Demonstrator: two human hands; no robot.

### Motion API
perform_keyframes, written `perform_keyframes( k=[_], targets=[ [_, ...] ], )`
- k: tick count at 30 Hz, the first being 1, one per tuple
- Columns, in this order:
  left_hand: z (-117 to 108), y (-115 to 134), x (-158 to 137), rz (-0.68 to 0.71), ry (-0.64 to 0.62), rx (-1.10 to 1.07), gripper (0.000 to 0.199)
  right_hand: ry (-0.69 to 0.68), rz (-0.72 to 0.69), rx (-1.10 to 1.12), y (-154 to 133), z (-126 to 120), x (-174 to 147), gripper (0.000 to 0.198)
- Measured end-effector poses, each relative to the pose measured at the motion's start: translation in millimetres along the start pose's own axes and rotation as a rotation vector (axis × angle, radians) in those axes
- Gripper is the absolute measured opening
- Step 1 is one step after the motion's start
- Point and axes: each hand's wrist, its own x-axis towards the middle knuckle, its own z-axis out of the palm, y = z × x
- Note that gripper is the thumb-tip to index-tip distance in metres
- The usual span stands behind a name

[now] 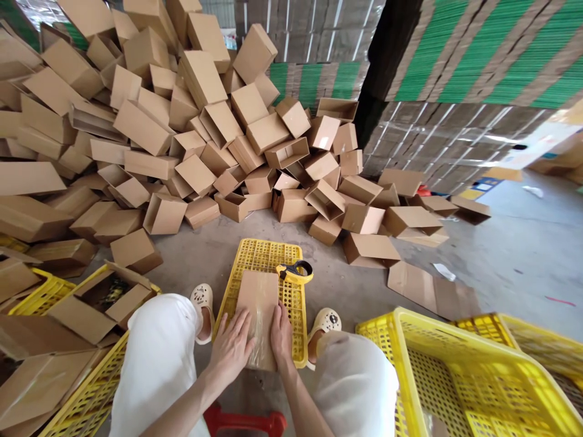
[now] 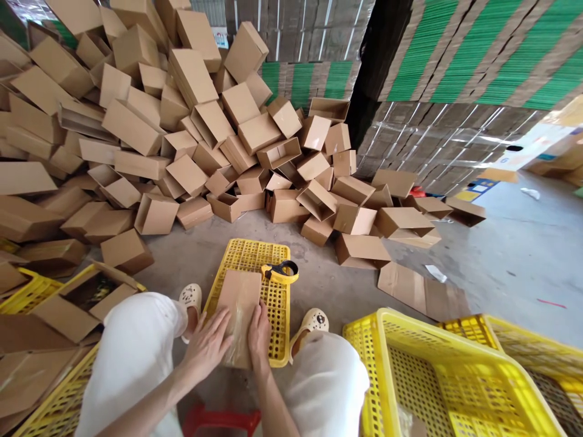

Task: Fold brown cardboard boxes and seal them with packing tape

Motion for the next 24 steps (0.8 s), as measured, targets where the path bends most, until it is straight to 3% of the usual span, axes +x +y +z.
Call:
perform_keyframes(
  k=[10,13,17,24],
  targets=[
    [9,-27,107,-0.053,-0.176,-0.034,0.052,0.011,-0.007,-0.020,-4,0,2,0.069],
    [14,-28,121,-0.079,-0.196,-0.025,0.054,0.005,-0.018,-0.043,-5,0,3,0.070],
    [20,-20,89,-0.049,-0.110,-0.026,0.056,0.006,-0.010,-0.047,-6,-1,2,0.073],
    [8,7,-31,0.053,0.015,-0.018,0.069,-0.013,0.009,-0.026,-10,-2,0,0.076]
  ],
)
